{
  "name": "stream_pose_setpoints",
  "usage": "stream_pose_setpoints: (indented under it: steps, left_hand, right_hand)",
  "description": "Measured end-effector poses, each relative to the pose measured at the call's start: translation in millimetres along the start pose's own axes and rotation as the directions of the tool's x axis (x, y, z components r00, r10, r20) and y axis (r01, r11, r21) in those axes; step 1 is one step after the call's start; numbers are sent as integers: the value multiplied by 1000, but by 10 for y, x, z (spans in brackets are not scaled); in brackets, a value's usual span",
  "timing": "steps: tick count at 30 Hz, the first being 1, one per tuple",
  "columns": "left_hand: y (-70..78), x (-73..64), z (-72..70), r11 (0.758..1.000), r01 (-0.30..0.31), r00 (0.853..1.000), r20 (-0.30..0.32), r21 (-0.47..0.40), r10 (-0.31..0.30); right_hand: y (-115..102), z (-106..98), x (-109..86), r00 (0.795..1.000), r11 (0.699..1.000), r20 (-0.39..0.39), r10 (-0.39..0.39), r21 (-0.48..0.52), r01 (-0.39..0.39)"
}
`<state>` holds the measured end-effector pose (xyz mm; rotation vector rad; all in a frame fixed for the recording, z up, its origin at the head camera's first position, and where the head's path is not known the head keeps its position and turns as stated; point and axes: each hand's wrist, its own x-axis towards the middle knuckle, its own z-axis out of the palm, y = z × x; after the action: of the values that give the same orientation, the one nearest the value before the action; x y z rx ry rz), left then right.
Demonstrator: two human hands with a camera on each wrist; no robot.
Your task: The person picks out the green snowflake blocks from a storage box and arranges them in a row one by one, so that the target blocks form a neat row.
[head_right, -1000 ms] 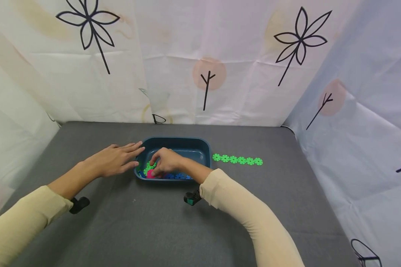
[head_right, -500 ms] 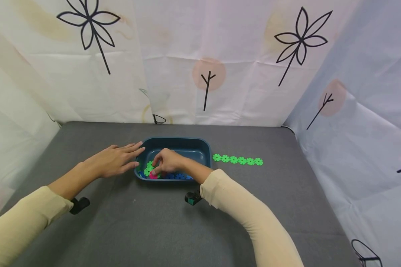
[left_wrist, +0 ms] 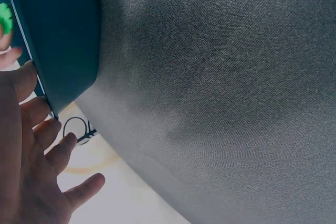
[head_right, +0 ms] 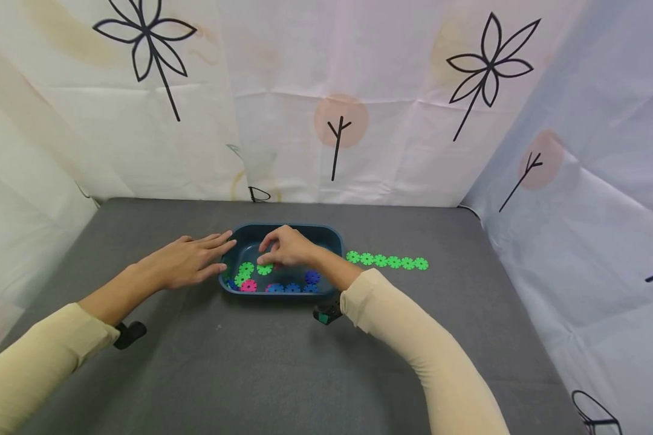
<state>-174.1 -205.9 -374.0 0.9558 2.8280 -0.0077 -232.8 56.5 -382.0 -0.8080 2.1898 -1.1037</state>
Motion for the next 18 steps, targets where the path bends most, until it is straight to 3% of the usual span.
stream_pose_setpoints:
  steps: [5,18]
  left_hand:
    - [8,9,6,1000,6,1000,3,-7,-6]
    - [14,-7,0,1000,5,1000,-6,1,-5]
  right_hand:
    - [35,-153,-133,999,997,-42,8,78,-4]
    - [240,-608,-604,985,989,-144,94,123,-76]
